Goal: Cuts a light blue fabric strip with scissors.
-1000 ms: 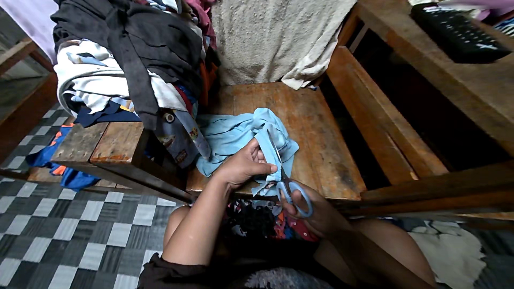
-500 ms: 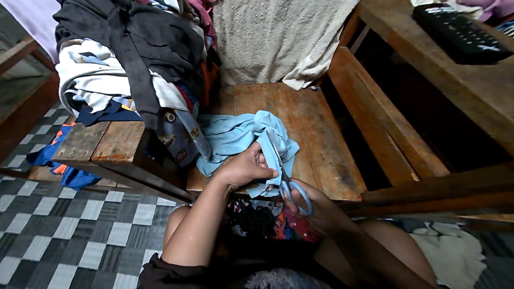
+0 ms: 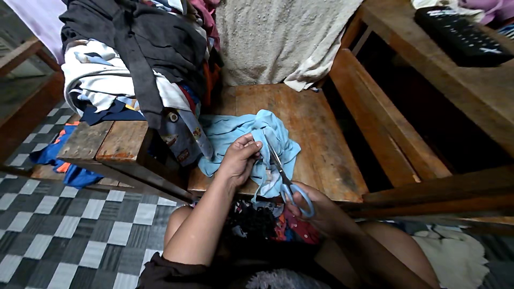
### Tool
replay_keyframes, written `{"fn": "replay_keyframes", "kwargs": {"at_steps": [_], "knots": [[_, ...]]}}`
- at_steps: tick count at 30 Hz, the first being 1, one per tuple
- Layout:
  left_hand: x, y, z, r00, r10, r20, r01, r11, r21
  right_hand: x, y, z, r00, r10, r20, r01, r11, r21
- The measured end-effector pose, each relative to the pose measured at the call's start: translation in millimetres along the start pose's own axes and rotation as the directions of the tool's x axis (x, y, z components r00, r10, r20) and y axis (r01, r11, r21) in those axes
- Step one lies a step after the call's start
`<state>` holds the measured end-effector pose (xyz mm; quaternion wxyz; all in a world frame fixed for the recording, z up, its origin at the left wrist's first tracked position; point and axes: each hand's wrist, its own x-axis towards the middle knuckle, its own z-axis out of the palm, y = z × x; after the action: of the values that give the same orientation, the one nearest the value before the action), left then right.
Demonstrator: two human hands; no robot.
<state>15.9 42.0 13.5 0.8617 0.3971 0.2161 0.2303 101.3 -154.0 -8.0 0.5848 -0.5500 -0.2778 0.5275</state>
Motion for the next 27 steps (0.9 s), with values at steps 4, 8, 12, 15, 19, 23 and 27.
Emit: {"fn": "replay_keyframes", "kwargs": {"at_steps": [4,8,12,15,19,23,27], "knots": [[-2.0,1.0,-1.8,0.991,-0.005,0.135,0.006,1.0,-0.009,0.3,0.7,-1.3,0.998,-0.036,0.061,0.035,0.999,0.012],[-4.8,6.4,-2.9,0.969,-0.044,0.245,0.022,0.995,0.093,3.4,3.6,-4.4,0.989,-0.088,0.116,0.081,0.995,0.058],[-5.8,11.6,-5.8,0.96,-0.064,0.271,0.016,0.984,0.176,4.3,1.7,-5.3,0.989,-0.079,0.125,0.076,0.997,0.03],[-6.9,19.6,-10.0,0.966,-0.043,0.256,-0.018,0.972,0.233,2.5,-0.7,-6.5,0.992,-0.03,0.121,0.031,1.0,-0.007],[-6.3,26.3,-17.2,0.95,-0.061,0.305,-0.031,0.957,0.288,1.1,-0.7,-6.6,0.989,-0.005,0.145,0.009,1.0,-0.021],[-5.8,23.6,-15.3,0.941,-0.107,0.322,-0.005,0.944,0.329,2.3,0.6,-4.5,0.987,-0.05,0.151,0.045,0.998,0.031],[-5.7,22.1,-13.8,0.944,-0.097,0.317,-0.014,0.943,0.332,5.1,3.9,-2.8,0.982,-0.105,0.158,0.1,0.994,0.041]]}}
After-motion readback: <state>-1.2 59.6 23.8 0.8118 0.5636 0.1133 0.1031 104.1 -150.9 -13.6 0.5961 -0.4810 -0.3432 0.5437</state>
